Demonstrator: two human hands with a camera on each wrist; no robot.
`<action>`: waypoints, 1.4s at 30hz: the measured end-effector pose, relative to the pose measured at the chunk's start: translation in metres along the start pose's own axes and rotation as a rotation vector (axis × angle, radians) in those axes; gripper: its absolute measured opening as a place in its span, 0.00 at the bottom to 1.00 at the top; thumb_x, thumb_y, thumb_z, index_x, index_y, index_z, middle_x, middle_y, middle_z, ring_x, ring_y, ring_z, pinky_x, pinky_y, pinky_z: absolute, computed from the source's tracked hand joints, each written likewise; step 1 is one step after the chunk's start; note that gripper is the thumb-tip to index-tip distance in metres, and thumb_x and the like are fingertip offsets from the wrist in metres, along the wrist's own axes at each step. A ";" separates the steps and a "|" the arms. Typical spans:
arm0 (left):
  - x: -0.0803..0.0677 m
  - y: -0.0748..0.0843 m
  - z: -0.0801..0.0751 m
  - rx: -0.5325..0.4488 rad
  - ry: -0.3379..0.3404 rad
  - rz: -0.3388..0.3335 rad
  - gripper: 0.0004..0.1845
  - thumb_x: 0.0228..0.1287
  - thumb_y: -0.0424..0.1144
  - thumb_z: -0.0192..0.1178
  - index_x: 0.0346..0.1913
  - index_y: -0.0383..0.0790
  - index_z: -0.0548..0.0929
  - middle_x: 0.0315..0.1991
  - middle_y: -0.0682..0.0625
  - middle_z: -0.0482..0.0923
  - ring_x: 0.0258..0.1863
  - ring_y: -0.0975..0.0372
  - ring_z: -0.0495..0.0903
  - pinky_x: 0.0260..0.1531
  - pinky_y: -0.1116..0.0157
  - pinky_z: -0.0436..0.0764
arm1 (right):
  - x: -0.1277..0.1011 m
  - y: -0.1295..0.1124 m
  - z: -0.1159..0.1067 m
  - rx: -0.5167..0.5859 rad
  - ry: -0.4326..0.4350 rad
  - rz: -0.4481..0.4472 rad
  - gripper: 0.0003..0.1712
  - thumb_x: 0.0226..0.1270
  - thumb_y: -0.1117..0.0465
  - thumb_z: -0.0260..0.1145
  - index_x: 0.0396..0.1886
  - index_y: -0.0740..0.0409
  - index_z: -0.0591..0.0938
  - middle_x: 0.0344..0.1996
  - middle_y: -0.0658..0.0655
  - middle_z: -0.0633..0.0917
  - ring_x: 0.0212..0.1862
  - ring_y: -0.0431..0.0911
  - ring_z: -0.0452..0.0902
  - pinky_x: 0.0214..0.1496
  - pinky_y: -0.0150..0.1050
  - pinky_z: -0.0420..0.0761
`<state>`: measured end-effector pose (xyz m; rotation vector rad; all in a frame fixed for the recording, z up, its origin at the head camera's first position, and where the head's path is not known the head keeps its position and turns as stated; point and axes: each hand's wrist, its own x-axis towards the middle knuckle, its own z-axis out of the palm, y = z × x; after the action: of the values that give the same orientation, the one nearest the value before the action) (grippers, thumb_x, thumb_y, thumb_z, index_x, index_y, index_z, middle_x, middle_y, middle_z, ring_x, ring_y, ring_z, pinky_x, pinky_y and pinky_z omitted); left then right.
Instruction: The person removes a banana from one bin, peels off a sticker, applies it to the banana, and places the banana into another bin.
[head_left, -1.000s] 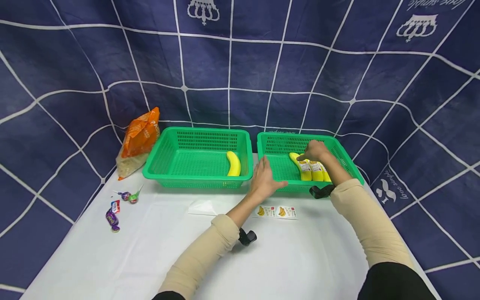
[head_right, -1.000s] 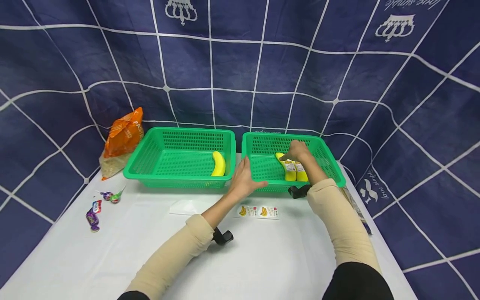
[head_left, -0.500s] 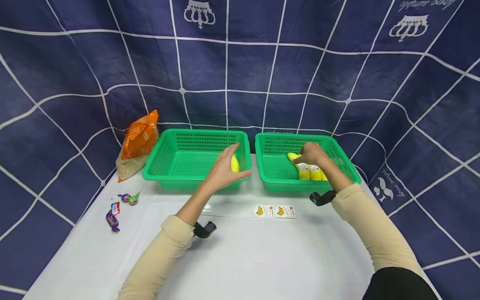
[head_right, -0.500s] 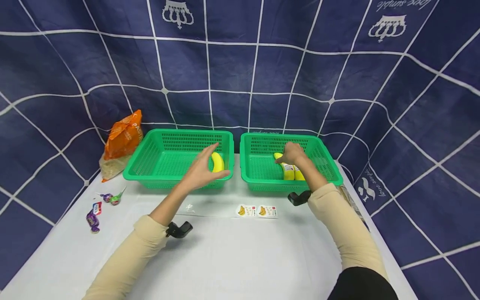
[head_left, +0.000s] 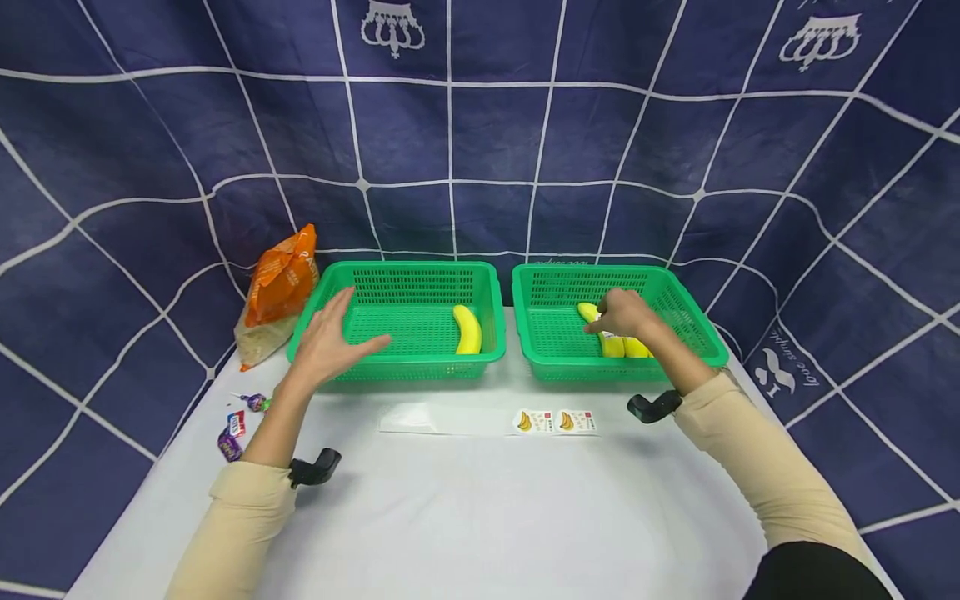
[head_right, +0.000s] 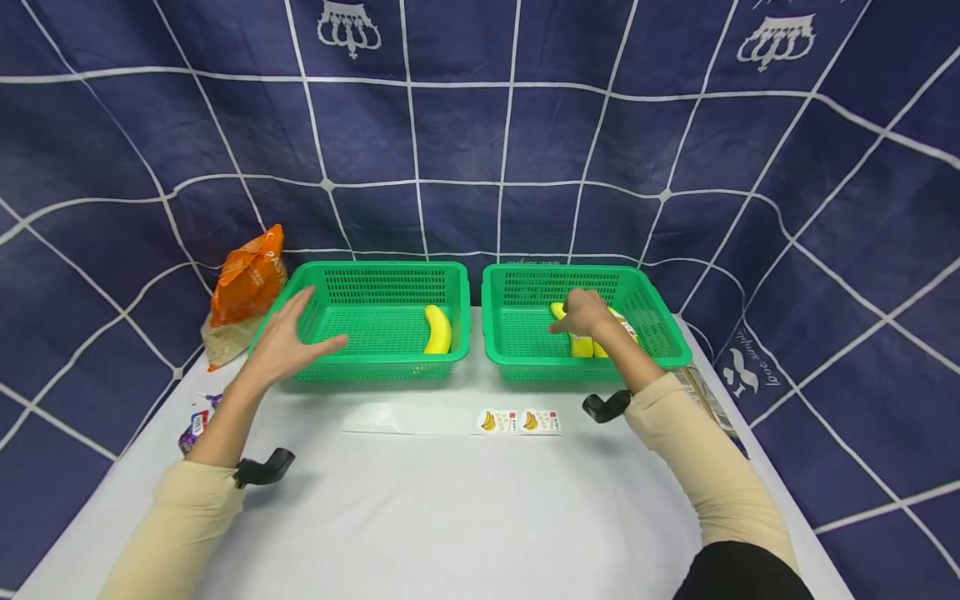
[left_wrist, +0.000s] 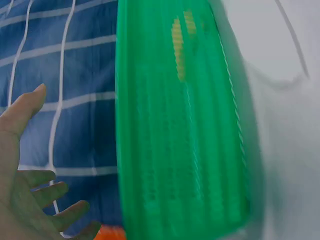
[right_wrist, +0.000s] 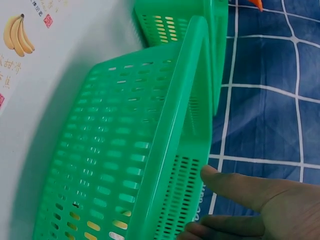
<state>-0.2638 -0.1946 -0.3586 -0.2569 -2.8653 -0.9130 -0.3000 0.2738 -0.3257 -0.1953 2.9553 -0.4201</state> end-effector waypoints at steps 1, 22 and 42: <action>-0.002 -0.008 -0.003 0.005 0.002 -0.013 0.59 0.54 0.67 0.63 0.79 0.48 0.42 0.79 0.41 0.41 0.74 0.34 0.45 0.66 0.29 0.50 | 0.000 -0.001 0.000 -0.002 0.001 0.002 0.35 0.59 0.50 0.72 0.55 0.75 0.79 0.54 0.72 0.82 0.55 0.64 0.77 0.56 0.56 0.79; -0.013 -0.109 0.009 -0.178 -0.020 -0.143 0.60 0.57 0.65 0.62 0.79 0.46 0.35 0.80 0.44 0.31 0.75 0.34 0.41 0.66 0.30 0.51 | -0.013 -0.014 0.002 -0.025 0.044 -0.029 0.33 0.56 0.51 0.74 0.52 0.74 0.81 0.50 0.71 0.84 0.49 0.62 0.80 0.52 0.54 0.80; -0.012 -0.111 0.018 -0.287 0.049 -0.129 0.57 0.59 0.60 0.64 0.79 0.44 0.38 0.80 0.44 0.33 0.76 0.37 0.39 0.69 0.32 0.48 | -0.003 -0.076 0.001 0.033 -0.023 -0.114 0.34 0.56 0.51 0.75 0.59 0.67 0.79 0.55 0.66 0.83 0.60 0.60 0.76 0.62 0.54 0.77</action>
<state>-0.2753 -0.2753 -0.4375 -0.0743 -2.7259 -1.3370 -0.2891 0.2012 -0.3050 -0.3637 2.9216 -0.4777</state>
